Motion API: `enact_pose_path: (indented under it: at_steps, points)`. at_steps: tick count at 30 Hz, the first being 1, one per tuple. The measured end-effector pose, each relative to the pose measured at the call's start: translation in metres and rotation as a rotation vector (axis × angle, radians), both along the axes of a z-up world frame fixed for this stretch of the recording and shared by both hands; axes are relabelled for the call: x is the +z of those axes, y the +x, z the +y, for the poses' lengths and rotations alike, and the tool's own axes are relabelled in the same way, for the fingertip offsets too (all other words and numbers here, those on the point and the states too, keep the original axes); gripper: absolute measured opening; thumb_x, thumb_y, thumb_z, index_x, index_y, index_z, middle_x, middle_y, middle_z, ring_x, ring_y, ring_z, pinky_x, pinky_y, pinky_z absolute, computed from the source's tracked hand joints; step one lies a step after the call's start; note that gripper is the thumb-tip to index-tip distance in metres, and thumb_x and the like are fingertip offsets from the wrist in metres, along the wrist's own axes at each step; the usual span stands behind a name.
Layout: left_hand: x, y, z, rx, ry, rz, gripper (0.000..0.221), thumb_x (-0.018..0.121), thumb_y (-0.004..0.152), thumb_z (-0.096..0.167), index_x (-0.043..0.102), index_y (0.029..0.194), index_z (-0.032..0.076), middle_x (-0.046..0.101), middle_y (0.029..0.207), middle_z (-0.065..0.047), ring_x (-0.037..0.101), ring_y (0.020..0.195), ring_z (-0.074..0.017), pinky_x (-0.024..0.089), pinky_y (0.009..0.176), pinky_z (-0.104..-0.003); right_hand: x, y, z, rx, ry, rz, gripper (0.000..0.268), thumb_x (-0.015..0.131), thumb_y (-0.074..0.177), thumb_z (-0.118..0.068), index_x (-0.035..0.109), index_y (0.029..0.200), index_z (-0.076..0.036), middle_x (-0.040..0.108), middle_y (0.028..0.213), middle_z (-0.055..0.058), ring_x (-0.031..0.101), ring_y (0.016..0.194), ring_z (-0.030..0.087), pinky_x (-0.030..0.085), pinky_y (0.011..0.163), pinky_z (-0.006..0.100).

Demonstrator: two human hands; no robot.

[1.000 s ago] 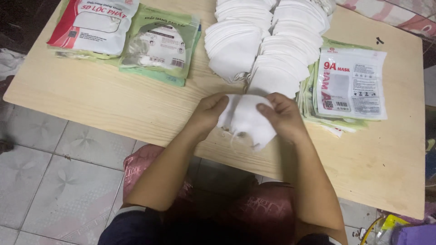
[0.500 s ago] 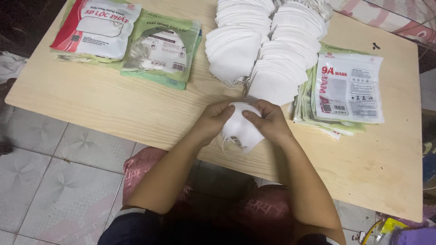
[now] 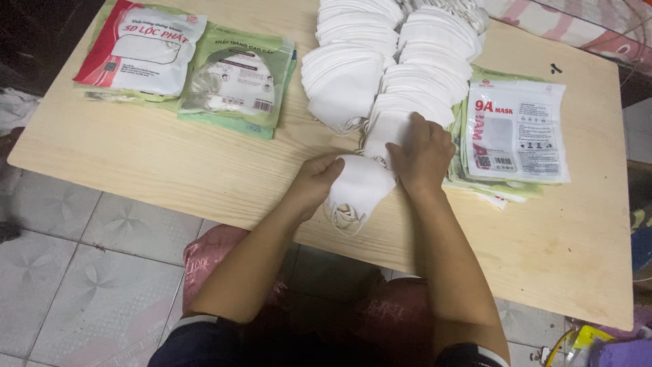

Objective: Manually separating face masks from a stack and inserting them into individual plastic bags

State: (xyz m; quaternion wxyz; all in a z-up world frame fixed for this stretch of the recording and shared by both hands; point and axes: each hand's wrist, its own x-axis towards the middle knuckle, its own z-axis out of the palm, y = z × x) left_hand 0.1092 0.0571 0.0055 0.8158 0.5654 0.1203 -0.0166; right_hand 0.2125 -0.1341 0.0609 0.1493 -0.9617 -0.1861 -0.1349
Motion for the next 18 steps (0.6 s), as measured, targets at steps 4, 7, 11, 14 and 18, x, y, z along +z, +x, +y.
enact_pose_path:
  at_steps: [4,7,11,14,18]
  points:
    - [0.025,-0.010,0.001,0.034,-0.002,0.029,0.036,0.056,0.107,0.024,0.068,0.129,-0.002,0.074,0.107,-0.019,0.070,0.097,-0.0236,0.060,0.084,-0.037,-0.037,0.017,-0.013,0.049,-0.046,-0.172,0.054,0.090,0.080,-0.035,0.071,0.124,-0.009,0.062,0.107,0.014,0.062,0.102,0.039,0.046,0.083,0.051]
    - [0.029,-0.011,0.003,0.044,0.019,0.046,0.037,0.056,0.106,0.024,0.068,0.130,-0.001,0.074,0.110,-0.020,0.069,0.100,-0.0242,0.060,0.085,-0.038,-0.044,0.021,-0.016,0.123,-0.005,-0.361,0.022,0.080,0.087,-0.025,0.073,0.103,-0.013,0.061,0.096,0.008,0.063,0.089,0.031,0.045,0.076,0.044]
    - [0.026,-0.011,0.002,0.073,0.033,0.050,0.039,0.054,0.107,0.025,0.066,0.133,-0.002,0.072,0.115,-0.022,0.069,0.104,-0.0266,0.059,0.089,-0.041,-0.015,0.006,-0.013,0.174,0.078,-0.348,0.018,0.069,0.100,-0.013,0.079,0.115,-0.010,0.070,0.112,0.013,0.068,0.105,0.034,0.048,0.090,0.045]
    - [0.031,-0.012,0.002,0.104,0.047,0.047,0.039,0.054,0.107,0.026,0.066,0.133,-0.001,0.072,0.117,-0.022,0.068,0.108,-0.0272,0.059,0.092,-0.042,-0.009,0.008,-0.019,0.203,0.201,-0.376,0.020,0.069,0.102,-0.009,0.079,0.119,-0.008,0.072,0.118,0.016,0.067,0.110,0.035,0.048,0.096,0.046]
    - [0.028,-0.012,0.003,0.151,0.067,0.051,0.041,0.053,0.108,0.027,0.063,0.135,-0.002,0.071,0.119,-0.023,0.067,0.110,-0.0282,0.058,0.094,-0.044,0.006,0.008,-0.026,0.292,0.582,-0.404,0.014,0.069,0.104,-0.002,0.078,0.115,-0.003,0.076,0.102,0.013,0.072,0.094,0.032,0.054,0.084,0.040]
